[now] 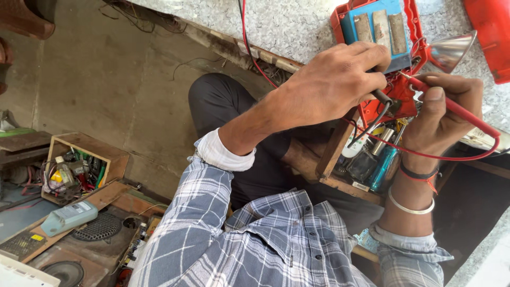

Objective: The person disassembles a red portable light, removes the reflector, and uses a multimeter to test internal components. They then reassemble the light and plug it into a power source to verify operation.

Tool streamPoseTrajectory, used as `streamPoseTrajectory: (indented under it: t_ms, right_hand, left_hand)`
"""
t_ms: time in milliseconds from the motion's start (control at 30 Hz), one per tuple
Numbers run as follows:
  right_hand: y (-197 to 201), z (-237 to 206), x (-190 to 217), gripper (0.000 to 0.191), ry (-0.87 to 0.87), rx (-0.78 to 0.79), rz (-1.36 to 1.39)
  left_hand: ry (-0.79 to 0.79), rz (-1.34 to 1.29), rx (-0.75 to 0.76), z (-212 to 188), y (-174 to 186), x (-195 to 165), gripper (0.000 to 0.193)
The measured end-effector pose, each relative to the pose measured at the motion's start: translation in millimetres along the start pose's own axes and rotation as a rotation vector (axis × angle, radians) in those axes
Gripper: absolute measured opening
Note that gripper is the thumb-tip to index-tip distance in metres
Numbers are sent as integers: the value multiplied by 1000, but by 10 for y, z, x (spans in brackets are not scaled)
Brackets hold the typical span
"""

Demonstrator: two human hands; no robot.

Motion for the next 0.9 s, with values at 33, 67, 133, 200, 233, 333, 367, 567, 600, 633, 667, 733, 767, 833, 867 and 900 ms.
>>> streamPoseTrajectory:
  t_ms: [33, 67, 133, 200, 233, 333, 367, 567, 600, 633, 667, 733, 767, 833, 867, 900]
  right_hand:
    - [4, 1, -11, 44, -3, -7, 1]
    - [7, 4, -21, 44, -8, -11, -3]
    - [13, 10, -27, 44, -6, -19, -10]
    - [13, 13, -24, 44, -6, -17, -13]
    - [13, 11, -19, 44, -5, -14, -13]
    - [7, 1, 6, 43, 4, -1, -19]
    - [4, 1, 14, 43, 5, 1, -29]
    - [-33, 37, 86, 41, 4, 8, -18]
    - [-41, 42, 100, 41, 2, 9, -12]
    - [-48, 46, 112, 41, 0, 10, -5]
    - [-54, 49, 123, 41, -3, 11, 7]
    - [-61, 55, 134, 40, -6, 10, 18]
    - [-61, 58, 133, 40, -7, 8, 15]
    - [-55, 63, 118, 40, -7, 6, 10]
    - [-50, 63, 105, 40, -4, 4, 7]
    - [-44, 59, 88, 40, -1, 5, 13]
  left_hand:
    - [1, 1, -2, -5, 0, -1, 11]
    - [5, -1, -4, -11, -3, -4, 11]
    - [-8, 6, -22, -10, 9, -13, 11]
    - [-6, 4, -27, -9, 12, -22, 11]
    - [0, 1, -24, -5, 14, -18, 11]
    - [9, -5, -15, 0, 15, -13, 10]
    - [11, -8, -12, 1, 11, -12, 10]
    - [0, -10, -29, -17, 1, -1, 10]
    - [-3, -4, -31, -21, -1, 1, 11]
    - [-7, 0, -33, -23, -2, 1, 11]
    - [-10, 5, -34, -24, -3, -2, 12]
    - [-7, 2, -30, -24, -3, -2, 12]
    - [-7, -2, -28, -23, -4, -5, 12]
    - [-1, -7, -21, -23, -4, -10, 12]
    - [1, -9, -17, -23, -4, -10, 12]
    - [6, -17, -19, -21, 2, -7, 11]
Point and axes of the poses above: each hand's wrist, its own z-axis towards the middle knuckle, its own y-axis out of the back of the hand, x = y × z, the point moved 7 cm from there along z, towards the middle knuckle, and after that the axes turned 8 degrees about -x, right-handed, at the moved point
